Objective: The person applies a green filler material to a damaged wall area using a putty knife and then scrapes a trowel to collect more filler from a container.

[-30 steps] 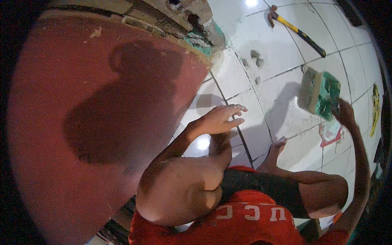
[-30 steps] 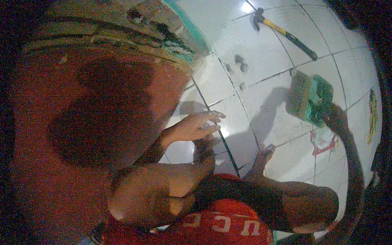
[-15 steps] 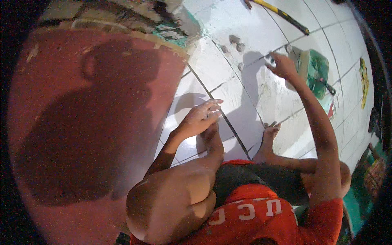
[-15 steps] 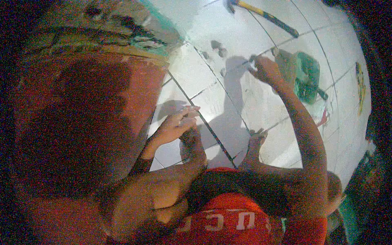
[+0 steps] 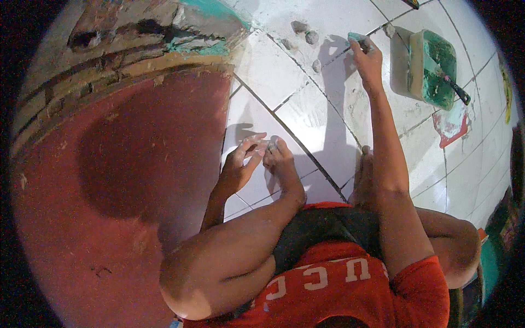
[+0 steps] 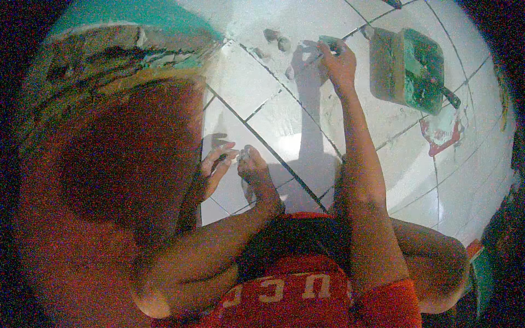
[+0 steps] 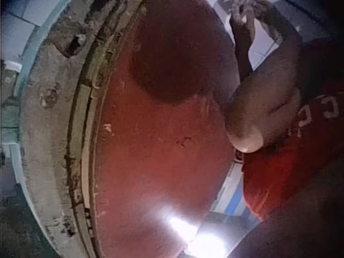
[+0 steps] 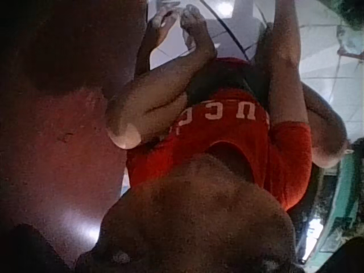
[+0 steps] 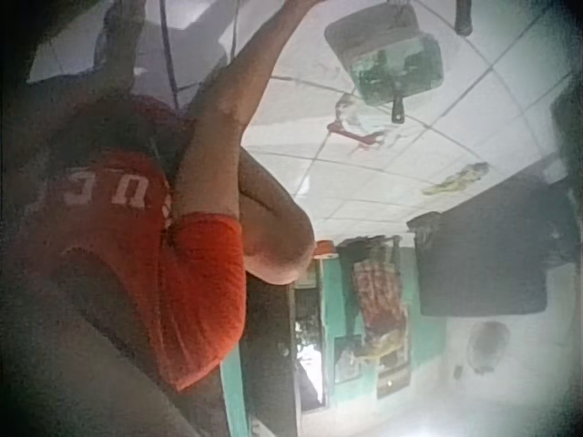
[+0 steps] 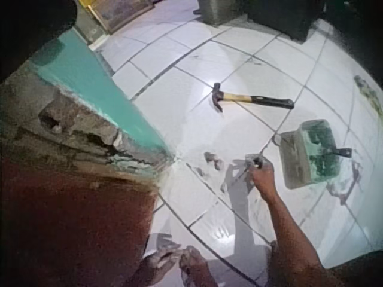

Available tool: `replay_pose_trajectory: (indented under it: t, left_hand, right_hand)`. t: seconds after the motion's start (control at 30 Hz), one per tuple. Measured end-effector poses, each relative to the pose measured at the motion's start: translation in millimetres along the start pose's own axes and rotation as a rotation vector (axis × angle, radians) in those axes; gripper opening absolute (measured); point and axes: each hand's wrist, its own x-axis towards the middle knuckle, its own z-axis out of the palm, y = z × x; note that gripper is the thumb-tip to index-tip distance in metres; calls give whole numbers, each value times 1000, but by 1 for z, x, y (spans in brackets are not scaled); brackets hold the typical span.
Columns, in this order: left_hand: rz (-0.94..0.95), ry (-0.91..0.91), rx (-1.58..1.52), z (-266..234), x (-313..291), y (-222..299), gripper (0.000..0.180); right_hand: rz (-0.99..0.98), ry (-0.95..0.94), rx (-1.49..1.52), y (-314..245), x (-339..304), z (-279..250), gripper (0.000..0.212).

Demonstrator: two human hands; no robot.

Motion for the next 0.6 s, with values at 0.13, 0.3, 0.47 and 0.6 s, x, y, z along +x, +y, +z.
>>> replay_pose_trajectory:
  t: [0.13,0.3,0.47,0.6]
  left_hand:
    - [-60,19,-26,1,1,2,34]
    - [65,-6,92,5,11,1,33]
    - [27,-41,-56,0,18,-14,35]
    - [34,-131,26,-2,29,-18,30]
  right_hand:
    - [-97,110,-179,1,14,-35,27]
    - [-359,319,-217,-42,32,-130,31]
    - [-394,623,-82,-76,32,-207,32]
    - [-271,521,-333,-74,57,-223,30]
